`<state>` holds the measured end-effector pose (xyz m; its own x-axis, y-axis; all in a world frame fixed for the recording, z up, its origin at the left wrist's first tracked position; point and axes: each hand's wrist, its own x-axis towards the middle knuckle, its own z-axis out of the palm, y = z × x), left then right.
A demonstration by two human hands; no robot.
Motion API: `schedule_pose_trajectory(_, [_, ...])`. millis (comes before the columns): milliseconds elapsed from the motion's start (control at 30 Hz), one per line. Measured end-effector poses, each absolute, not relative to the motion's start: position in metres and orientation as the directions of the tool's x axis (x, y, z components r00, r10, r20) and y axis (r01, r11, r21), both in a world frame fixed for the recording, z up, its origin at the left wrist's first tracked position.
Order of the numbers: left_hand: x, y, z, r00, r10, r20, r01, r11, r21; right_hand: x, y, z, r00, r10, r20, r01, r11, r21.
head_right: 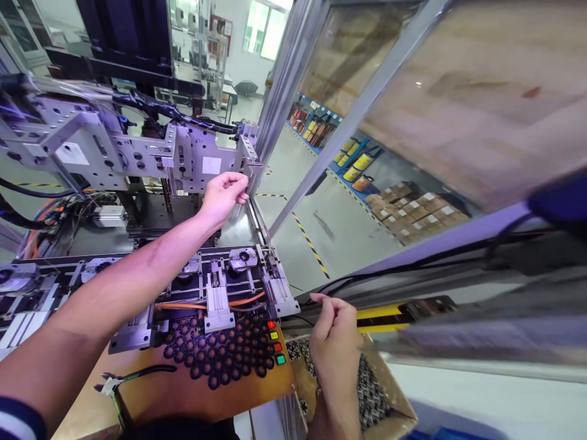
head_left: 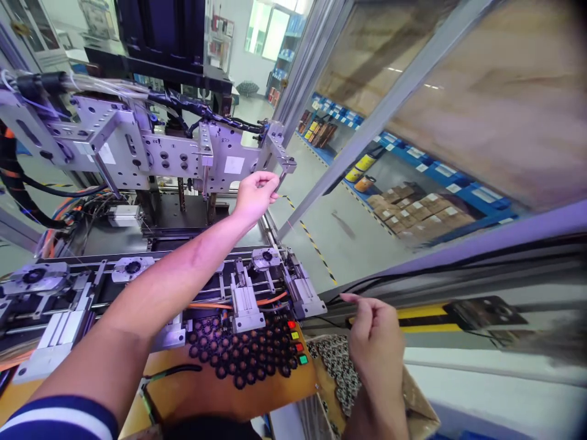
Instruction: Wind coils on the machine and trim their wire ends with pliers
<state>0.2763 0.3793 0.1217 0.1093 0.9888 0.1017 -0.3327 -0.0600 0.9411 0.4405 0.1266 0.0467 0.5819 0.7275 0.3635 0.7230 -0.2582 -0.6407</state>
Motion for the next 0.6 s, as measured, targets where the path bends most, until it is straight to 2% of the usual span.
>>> schedule_pose_trajectory(33, [0.277, 0.378, 0.124, 0.1, 0.99, 0.101, -0.317, -0.064, 0.946, 0.443, 0.118, 0.045, 0.559, 0.753, 0.346, 0.747, -0.277, -0.604])
schedule_pose_trajectory(233, [0.268, 0.346, 0.143, 0.071, 0.992, 0.105, -0.209, -0.088, 0.974, 0.439, 0.087, 0.044, 0.396, 0.89, 0.225, 0.774, -0.192, -0.604])
schedule_pose_trajectory(367, [0.216, 0.261, 0.157, 0.214, 0.955, 0.207, -0.139, -0.18, 0.974, 0.43, 0.081, 0.039, 0.357, 0.915, 0.19, 0.747, -0.157, -0.647])
schedule_pose_trajectory(433, [0.163, 0.206, 0.155, 0.373, 0.865, 0.335, 0.006, -0.363, 0.932, 0.426, 0.079, 0.036, 0.371, 0.912, 0.176, 0.714, -0.159, -0.681])
schedule_pose_trajectory(500, [0.099, 0.151, 0.146, 0.406, 0.798, 0.445, 0.136, -0.535, 0.834, 0.424, 0.076, 0.031, 0.404, 0.901, 0.157, 0.671, -0.175, -0.721])
schedule_pose_trajectory(567, [0.032, 0.102, 0.129, 0.32, 0.813, 0.486, 0.306, -0.575, 0.759, 0.427, 0.071, 0.02, 0.45, 0.883, 0.135, 0.634, -0.21, -0.744])
schedule_pose_trajectory(600, [-0.002, 0.081, 0.117, 0.185, 0.852, 0.49, 0.433, -0.518, 0.737, 0.43, 0.07, 0.01, 0.482, 0.867, 0.125, 0.624, -0.239, -0.744])
